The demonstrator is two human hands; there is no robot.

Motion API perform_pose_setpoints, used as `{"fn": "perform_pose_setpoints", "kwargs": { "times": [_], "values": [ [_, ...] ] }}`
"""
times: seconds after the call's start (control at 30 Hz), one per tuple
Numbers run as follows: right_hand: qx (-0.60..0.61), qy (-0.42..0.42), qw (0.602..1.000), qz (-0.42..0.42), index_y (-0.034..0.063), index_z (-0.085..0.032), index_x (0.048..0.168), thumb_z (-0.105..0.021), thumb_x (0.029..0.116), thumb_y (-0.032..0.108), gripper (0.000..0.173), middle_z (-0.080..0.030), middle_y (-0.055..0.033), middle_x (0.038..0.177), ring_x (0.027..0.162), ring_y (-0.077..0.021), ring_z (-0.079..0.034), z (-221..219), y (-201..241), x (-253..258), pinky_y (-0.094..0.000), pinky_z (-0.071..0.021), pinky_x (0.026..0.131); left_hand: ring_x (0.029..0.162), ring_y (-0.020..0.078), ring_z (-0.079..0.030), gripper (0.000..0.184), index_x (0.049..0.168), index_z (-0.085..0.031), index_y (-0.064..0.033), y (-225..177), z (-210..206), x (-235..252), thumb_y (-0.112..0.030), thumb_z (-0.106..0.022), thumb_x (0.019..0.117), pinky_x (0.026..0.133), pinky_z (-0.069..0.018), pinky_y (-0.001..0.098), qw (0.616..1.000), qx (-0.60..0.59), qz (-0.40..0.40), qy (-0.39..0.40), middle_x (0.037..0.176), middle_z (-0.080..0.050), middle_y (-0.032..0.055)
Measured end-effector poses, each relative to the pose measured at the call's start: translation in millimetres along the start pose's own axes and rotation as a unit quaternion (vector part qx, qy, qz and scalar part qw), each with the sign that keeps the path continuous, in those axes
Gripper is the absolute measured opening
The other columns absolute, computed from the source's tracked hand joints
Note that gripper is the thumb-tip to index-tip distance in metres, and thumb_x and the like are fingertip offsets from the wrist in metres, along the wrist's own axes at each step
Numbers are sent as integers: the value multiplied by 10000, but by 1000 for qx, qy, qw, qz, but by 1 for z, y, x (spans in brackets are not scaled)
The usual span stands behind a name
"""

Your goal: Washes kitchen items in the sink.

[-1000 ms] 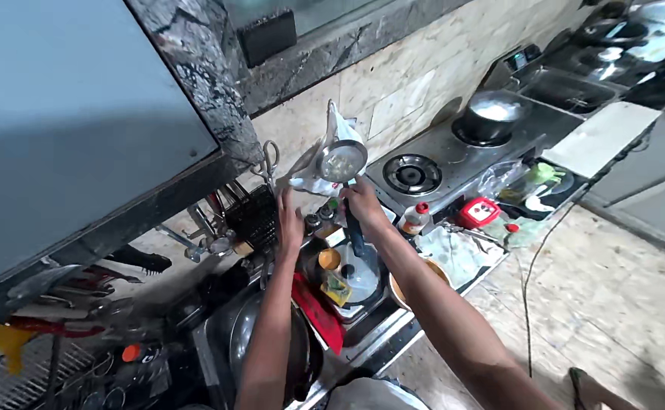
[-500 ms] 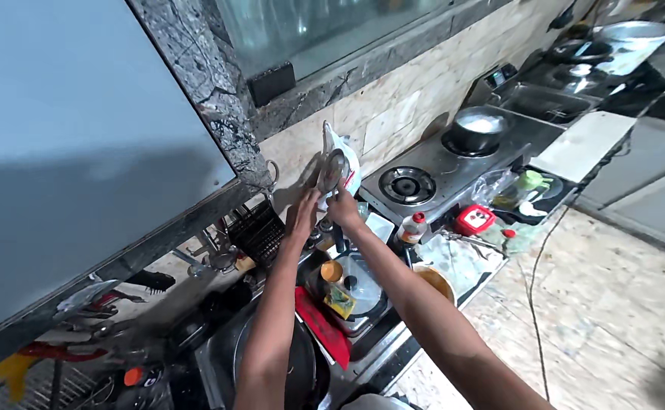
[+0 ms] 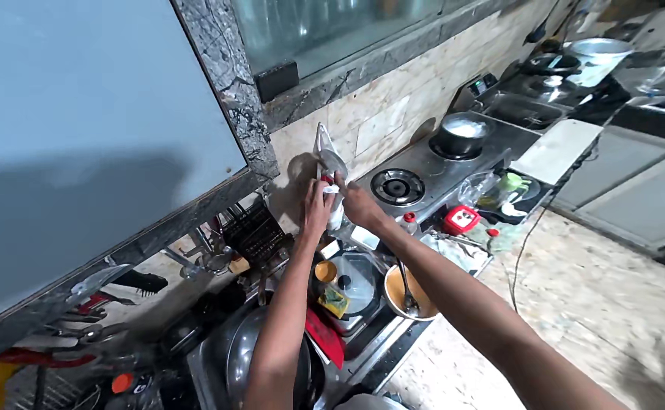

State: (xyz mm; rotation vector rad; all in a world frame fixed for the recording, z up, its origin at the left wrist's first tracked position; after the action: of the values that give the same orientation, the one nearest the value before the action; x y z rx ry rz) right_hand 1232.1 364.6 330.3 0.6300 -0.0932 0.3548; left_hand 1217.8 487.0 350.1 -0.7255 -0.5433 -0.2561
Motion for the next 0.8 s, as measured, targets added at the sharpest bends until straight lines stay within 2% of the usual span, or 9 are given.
{"fn": "perform_pose_setpoints", "kwargs": {
  "times": [0.13, 0.23, 0.33, 0.43, 0.47, 0.57, 0.67, 0.73, 0.8],
  "values": [
    [-41, -3, 999, 33, 132, -451, 1546, -561, 978, 4, 593, -591, -263, 1258, 860, -429, -695, -11, 2, 1, -608, -598, 701, 1094, 277, -661, 274, 1234, -604, -28, 1, 2, -2, -142, -667, 993, 930, -583, 415, 999, -43, -13, -25, 1283, -598, 190],
    [-34, -1, 999, 35, 175, -327, 1624, -543, 975, -11, 708, -596, -263, 1233, 868, -433, -690, -12, 2, 7, -602, -594, 722, 1105, 271, -653, 275, 1244, -611, -39, 5, 5, -4, -133, -663, 991, 937, -579, 415, 999, -40, -5, -26, 1281, -593, 183],
    [61, 22, 998, 26, 165, -208, 1662, -443, 1038, 43, 678, -642, -260, 1302, 1037, -422, -695, -6, -11, 25, -606, -556, 913, 1104, 284, -647, 265, 1225, -629, -27, 5, 7, -4, -138, -671, 989, 942, -571, 424, 999, -33, 1, -24, 1276, -590, 199],
    [146, 51, 988, -12, 237, -188, 1669, -440, 1084, 171, 641, -698, -231, 1152, 819, -350, -700, -2, -33, 34, -572, -572, 784, 1113, 269, -637, 223, 1181, -641, -48, 7, 7, -7, -127, -685, 977, 942, -572, 419, 999, -30, 2, -22, 1270, -588, 172],
    [143, 48, 988, -14, 244, -196, 1668, -450, 1084, 183, 639, -701, -230, 1138, 820, -350, -698, 2, -34, 34, -570, -571, 781, 1121, 273, -635, 223, 1177, -646, -50, 7, 7, -7, -124, -693, 972, 950, -569, 422, 999, -28, 2, -24, 1271, -589, 170],
    [75, 3, 997, 32, 198, -263, 1653, -470, 1079, 116, 616, -660, -263, 1228, 1021, -432, -684, 19, -11, 15, -612, -550, 896, 1138, 281, -626, 223, 1166, -659, -51, 5, 6, -7, -130, -705, 962, 970, -557, 426, 999, -31, -1, -30, 1272, -592, 172],
    [-1, -44, 996, 80, 207, -359, 1614, -506, 1027, 24, 633, -615, -249, 1172, 846, -409, -686, 10, 3, -2, -585, -596, 712, 1166, 289, -616, 244, 1180, -654, -48, 4, 6, -8, -134, -710, 959, 979, -554, 429, 999, -35, 5, -28, 1298, -581, 176],
    [-20, -37, 997, 65, 209, -521, 1511, -530, 1003, 3, 548, -618, -236, 1183, 777, -396, -688, -8, -4, -7, -590, -597, 646, 1181, 291, -613, 253, 1185, -655, -46, 4, 4, -11, -137, -712, 956, 996, -547, 431, 999, -33, 9, -29, 1308, -582, 178],
    [-41, -32, 997, 55, 229, -462, 1562, -521, 1006, 1, 604, -615, -228, 1173, 750, -381, -685, -15, -4, -6, -574, -592, 632, 1183, 289, -611, 246, 1177, -663, -48, 8, 3, -10, -135, -712, 952, 1000, -543, 433, 999, -30, 13, -30, 1308, -585, 175]
  ]
}}
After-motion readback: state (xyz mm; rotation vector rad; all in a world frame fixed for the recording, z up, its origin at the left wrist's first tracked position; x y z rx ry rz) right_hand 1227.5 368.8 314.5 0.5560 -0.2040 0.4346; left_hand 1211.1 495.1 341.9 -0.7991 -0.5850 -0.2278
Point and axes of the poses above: each hand's wrist, its own x-axis towards the middle knuckle, its own z-axis out of the back of the hand, y = z × x, the point moved 10 cm from there along x, towards the middle knuckle
